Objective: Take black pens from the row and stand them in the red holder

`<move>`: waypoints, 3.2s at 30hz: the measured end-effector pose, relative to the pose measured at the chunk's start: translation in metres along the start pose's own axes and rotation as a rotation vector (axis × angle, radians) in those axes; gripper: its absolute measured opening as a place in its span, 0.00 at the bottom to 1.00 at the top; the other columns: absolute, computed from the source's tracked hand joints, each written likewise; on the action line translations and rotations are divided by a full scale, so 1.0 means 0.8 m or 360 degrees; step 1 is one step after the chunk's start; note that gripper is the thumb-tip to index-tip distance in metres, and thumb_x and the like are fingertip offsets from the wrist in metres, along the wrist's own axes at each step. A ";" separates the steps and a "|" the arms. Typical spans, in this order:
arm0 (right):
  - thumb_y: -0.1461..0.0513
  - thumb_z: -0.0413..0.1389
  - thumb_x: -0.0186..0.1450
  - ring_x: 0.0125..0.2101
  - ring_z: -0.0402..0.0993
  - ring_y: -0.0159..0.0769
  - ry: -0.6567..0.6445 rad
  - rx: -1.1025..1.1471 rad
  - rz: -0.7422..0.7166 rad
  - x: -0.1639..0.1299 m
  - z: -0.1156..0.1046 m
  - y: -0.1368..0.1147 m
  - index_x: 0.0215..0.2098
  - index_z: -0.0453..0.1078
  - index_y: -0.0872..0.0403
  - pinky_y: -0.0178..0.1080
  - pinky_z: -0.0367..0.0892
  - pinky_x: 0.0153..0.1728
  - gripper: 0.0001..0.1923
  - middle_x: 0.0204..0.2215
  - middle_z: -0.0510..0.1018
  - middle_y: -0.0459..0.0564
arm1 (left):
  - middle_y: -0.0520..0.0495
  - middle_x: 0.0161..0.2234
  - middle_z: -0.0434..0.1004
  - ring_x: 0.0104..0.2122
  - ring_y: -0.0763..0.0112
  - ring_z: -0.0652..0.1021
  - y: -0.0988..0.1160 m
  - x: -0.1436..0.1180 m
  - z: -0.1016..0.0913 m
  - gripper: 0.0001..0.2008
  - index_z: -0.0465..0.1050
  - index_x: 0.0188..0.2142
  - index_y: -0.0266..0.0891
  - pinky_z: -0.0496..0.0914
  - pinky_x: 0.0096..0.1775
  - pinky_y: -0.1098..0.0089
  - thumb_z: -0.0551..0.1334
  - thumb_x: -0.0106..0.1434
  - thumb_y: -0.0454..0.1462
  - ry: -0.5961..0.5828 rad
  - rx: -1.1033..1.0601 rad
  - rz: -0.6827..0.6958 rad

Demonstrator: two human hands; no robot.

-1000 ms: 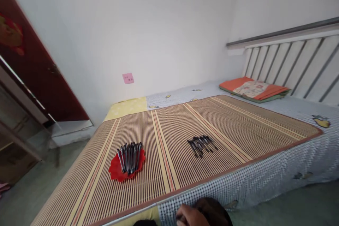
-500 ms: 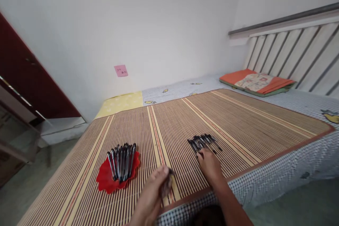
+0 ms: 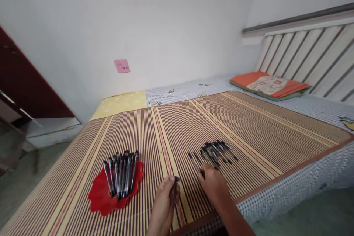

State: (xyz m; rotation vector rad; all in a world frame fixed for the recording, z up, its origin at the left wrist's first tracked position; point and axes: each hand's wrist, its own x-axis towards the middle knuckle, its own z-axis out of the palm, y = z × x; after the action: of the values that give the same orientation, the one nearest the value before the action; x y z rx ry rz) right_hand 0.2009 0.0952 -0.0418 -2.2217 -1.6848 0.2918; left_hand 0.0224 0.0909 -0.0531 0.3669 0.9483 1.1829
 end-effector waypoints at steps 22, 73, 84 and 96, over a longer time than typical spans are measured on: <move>0.67 0.54 0.65 0.35 0.81 0.46 -0.0047 -0.0111 -0.0041 0.040 -0.005 0.002 0.36 0.74 0.58 0.38 0.62 0.32 0.06 0.33 0.82 0.60 | 0.56 0.19 0.67 0.17 0.81 0.63 0.024 0.005 -0.015 0.22 0.76 0.34 0.36 0.54 0.18 0.79 0.72 0.52 0.52 -0.0112 0.0382 0.0352; 0.56 0.71 0.53 0.26 0.72 0.29 0.0109 0.2854 0.0002 0.030 -0.028 -0.068 0.33 0.75 0.54 0.34 0.69 0.30 0.14 0.30 0.80 0.47 | 0.46 0.33 0.77 0.27 0.68 0.71 0.028 -0.022 -0.001 0.26 0.76 0.47 0.39 0.66 0.32 0.69 0.53 0.68 0.56 -0.0206 0.1109 0.0653; 0.56 0.67 0.59 0.27 0.73 0.29 0.0362 0.2814 -0.0064 0.018 -0.061 -0.071 0.36 0.75 0.53 0.34 0.70 0.31 0.11 0.32 0.80 0.48 | 0.46 0.34 0.77 0.38 0.60 0.74 0.027 -0.016 0.000 0.23 0.79 0.48 0.40 0.67 0.43 0.66 0.53 0.70 0.51 -0.0296 0.1377 0.0805; 0.56 0.62 0.65 0.31 0.76 0.34 0.0393 0.2395 -0.0248 0.014 -0.064 -0.060 0.41 0.74 0.51 0.41 0.73 0.38 0.09 0.37 0.82 0.50 | 0.42 0.46 0.80 0.47 0.58 0.76 0.024 -0.020 -0.001 0.19 0.78 0.52 0.42 0.66 0.52 0.63 0.56 0.70 0.46 -0.0280 0.1368 0.0907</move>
State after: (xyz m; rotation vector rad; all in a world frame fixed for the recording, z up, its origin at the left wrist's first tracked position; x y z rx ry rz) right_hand 0.1799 0.1101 0.0245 -0.9216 -0.8667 0.8335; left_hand 0.0091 0.0839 -0.0332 1.4818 1.2043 1.1581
